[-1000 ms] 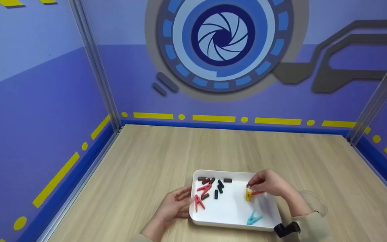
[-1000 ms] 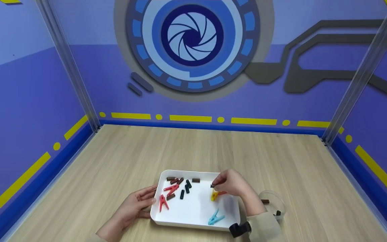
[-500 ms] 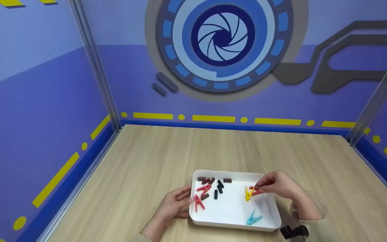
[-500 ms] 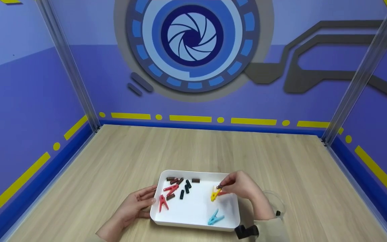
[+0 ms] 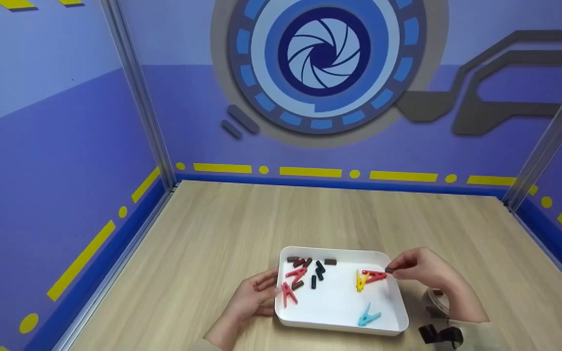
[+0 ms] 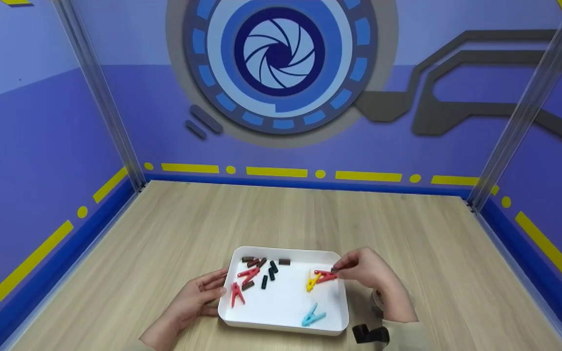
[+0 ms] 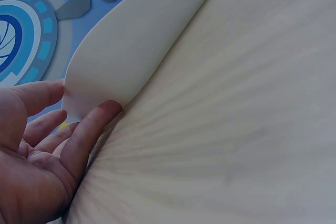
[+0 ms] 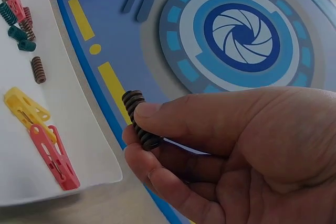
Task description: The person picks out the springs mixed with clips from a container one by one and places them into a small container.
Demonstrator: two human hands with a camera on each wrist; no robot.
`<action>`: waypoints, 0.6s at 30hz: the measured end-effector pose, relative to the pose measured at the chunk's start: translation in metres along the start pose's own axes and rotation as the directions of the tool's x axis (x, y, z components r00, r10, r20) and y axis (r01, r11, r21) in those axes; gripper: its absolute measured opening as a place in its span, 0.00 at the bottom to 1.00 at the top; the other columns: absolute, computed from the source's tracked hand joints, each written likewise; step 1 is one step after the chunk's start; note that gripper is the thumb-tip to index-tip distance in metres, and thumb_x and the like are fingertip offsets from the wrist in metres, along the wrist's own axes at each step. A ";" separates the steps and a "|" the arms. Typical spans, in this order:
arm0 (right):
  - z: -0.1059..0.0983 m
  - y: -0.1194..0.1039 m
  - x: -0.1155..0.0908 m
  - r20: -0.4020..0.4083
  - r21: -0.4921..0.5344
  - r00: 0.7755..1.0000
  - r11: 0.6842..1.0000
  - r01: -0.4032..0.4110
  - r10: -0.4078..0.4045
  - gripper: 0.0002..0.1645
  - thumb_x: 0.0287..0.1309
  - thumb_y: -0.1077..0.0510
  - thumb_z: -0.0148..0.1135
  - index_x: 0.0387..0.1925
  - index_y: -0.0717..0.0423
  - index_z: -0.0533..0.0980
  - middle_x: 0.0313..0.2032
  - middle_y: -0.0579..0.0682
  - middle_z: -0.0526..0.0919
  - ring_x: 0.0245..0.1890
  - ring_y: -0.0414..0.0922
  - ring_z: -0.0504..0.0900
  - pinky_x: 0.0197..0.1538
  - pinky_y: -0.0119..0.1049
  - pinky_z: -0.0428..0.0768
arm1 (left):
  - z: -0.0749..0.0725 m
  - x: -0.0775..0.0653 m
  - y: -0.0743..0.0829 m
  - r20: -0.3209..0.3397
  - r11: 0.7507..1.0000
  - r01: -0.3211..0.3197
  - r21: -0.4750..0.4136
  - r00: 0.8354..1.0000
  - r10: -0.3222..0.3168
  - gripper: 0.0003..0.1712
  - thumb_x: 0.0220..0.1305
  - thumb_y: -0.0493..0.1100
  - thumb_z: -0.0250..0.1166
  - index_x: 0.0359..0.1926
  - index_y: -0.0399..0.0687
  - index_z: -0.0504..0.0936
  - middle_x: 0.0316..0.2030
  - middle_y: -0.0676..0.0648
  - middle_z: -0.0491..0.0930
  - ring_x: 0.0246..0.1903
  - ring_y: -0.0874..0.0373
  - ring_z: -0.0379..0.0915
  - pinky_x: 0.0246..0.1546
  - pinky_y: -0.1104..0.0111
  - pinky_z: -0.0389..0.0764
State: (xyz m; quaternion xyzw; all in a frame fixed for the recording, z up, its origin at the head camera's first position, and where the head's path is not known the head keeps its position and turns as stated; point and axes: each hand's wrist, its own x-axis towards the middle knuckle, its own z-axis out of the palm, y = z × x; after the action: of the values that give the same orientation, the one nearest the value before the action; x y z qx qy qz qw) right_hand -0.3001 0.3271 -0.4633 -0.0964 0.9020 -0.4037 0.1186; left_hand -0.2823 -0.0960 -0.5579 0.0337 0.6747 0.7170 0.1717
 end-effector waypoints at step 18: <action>-0.036 0.024 -0.022 0.095 0.064 0.995 0.998 0.007 -0.013 0.17 0.63 0.60 0.69 0.50 0.67 0.83 0.48 0.61 0.89 0.43 0.39 0.85 0.45 0.26 0.84 | 0.001 -0.001 0.000 -0.001 1.000 0.013 -0.013 1.000 -0.013 0.35 0.70 0.40 0.67 0.75 0.42 0.68 0.71 0.35 0.71 0.49 0.52 0.86 0.33 0.58 0.91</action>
State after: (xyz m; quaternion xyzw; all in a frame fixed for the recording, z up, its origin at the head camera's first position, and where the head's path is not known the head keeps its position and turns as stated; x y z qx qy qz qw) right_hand -0.2917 0.3745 -0.4550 -0.1164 0.8815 -0.4278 0.1623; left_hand -0.2811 -0.0948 -0.5578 0.0279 0.6705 0.7202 0.1762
